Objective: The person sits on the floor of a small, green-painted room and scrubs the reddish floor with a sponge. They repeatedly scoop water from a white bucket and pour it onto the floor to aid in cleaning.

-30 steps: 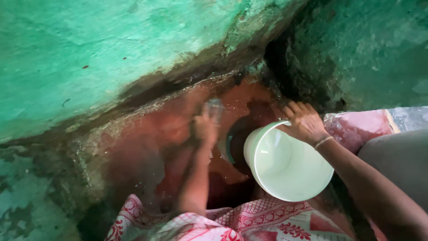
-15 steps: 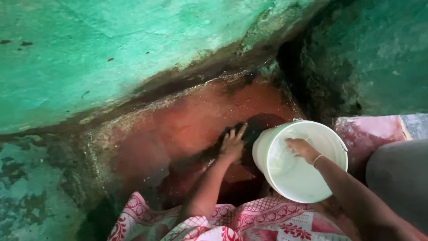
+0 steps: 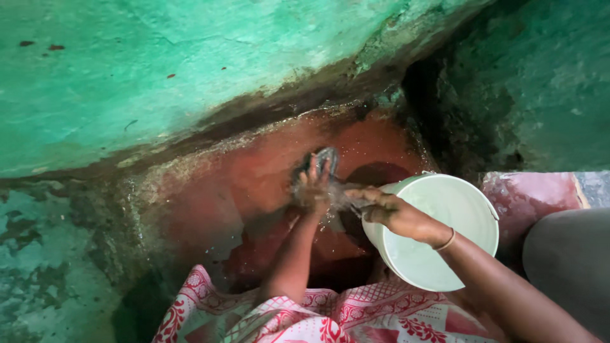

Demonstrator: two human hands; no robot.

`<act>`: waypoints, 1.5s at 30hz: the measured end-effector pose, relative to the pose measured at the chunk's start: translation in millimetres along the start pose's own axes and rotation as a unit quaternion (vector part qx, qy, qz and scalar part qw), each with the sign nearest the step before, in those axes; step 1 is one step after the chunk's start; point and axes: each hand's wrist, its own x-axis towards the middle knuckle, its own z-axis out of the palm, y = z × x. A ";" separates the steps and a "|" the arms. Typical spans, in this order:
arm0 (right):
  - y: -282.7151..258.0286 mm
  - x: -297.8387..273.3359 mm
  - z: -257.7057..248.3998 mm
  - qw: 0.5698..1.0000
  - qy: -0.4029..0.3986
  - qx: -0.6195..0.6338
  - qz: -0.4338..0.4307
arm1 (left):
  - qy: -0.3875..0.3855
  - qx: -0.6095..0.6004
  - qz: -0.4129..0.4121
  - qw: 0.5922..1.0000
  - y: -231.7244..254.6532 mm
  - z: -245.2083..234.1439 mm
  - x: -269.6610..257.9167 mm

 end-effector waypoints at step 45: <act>85.9 2.0 -124.5 0.757 0.087 -0.591 0.264 | 0.280 -0.099 -0.598 0.744 -102.5 79.1 118.0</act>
